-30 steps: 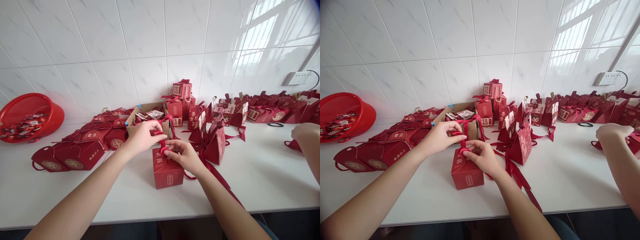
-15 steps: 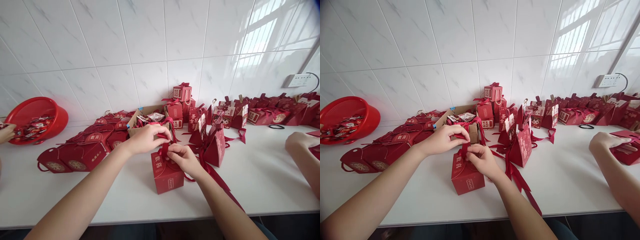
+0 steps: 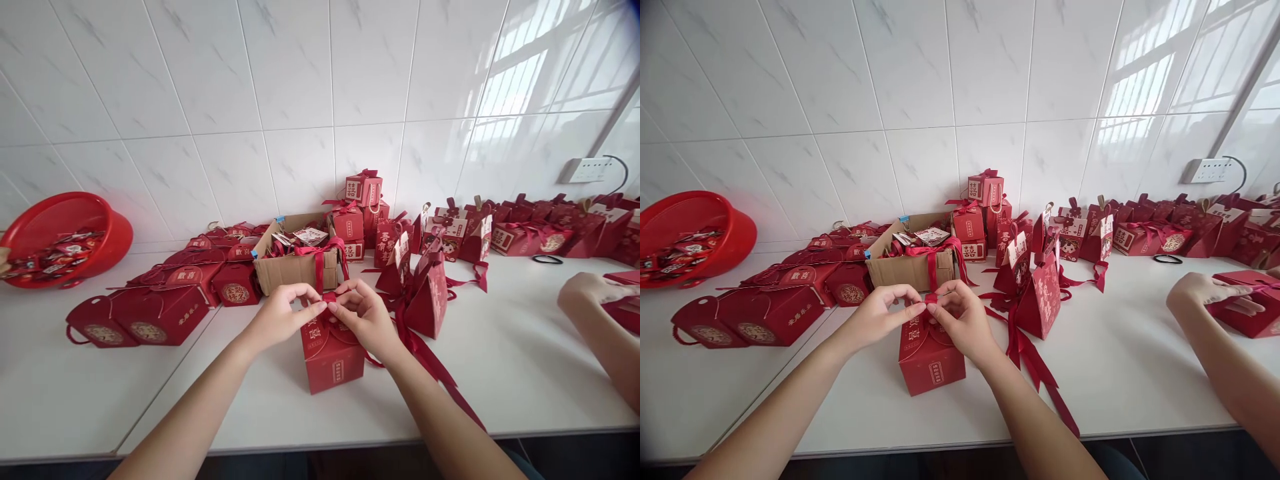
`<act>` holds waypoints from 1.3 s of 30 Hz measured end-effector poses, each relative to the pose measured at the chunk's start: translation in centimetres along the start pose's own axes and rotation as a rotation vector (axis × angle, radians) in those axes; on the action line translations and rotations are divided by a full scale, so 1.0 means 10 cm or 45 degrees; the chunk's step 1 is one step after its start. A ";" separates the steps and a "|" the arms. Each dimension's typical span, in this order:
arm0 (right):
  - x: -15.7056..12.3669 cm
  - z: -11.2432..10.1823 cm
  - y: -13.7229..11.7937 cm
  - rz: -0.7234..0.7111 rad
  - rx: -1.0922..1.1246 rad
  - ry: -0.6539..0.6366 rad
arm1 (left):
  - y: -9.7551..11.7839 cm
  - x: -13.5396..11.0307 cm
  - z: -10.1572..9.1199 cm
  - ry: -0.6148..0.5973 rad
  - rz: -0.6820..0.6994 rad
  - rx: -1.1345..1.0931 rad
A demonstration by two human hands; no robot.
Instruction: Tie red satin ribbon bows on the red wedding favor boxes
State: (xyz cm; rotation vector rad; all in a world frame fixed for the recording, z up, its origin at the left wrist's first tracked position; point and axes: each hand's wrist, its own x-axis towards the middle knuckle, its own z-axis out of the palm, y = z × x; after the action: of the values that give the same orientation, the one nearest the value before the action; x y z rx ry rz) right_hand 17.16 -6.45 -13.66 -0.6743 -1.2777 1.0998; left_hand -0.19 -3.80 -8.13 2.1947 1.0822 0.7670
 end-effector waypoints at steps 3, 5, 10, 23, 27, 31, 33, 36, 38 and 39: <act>-0.01 0.01 -0.04 -0.033 -0.260 0.072 | -0.02 -0.05 0.03 0.108 0.060 -0.008; -0.01 0.01 -0.05 -0.051 -0.369 0.106 | -0.02 -0.08 0.06 0.123 0.091 0.024; -0.02 0.01 -0.04 -0.121 -0.464 0.104 | -0.05 -0.07 0.12 0.140 0.154 0.054; -0.03 -0.03 -0.04 -0.237 -0.851 0.099 | -0.21 -0.06 0.24 0.519 0.622 0.360; -0.03 -0.03 -0.02 -0.104 -0.869 0.158 | -0.22 -0.02 0.25 0.547 0.760 0.489; -0.02 -0.03 -0.04 0.132 -0.653 0.079 | -0.23 0.02 0.25 0.520 0.789 0.542; -0.01 -0.02 -0.03 0.221 -0.462 0.007 | -0.25 0.05 0.25 0.500 0.756 0.515; 0.01 -0.01 0.01 0.247 -0.220 -0.011 | -0.28 0.11 0.24 0.457 0.581 0.340; 0.02 0.00 0.05 0.244 -0.138 0.019 | -0.28 0.12 0.23 0.449 0.474 0.218; 0.03 0.00 0.07 0.242 -0.121 0.035 | -0.27 0.12 0.23 0.448 0.451 0.182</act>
State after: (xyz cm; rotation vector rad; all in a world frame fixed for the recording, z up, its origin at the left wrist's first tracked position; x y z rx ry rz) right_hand 16.96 -5.95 -14.18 -0.8940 -1.2680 1.1844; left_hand 0.64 -1.97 -11.29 2.4701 0.9396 1.3065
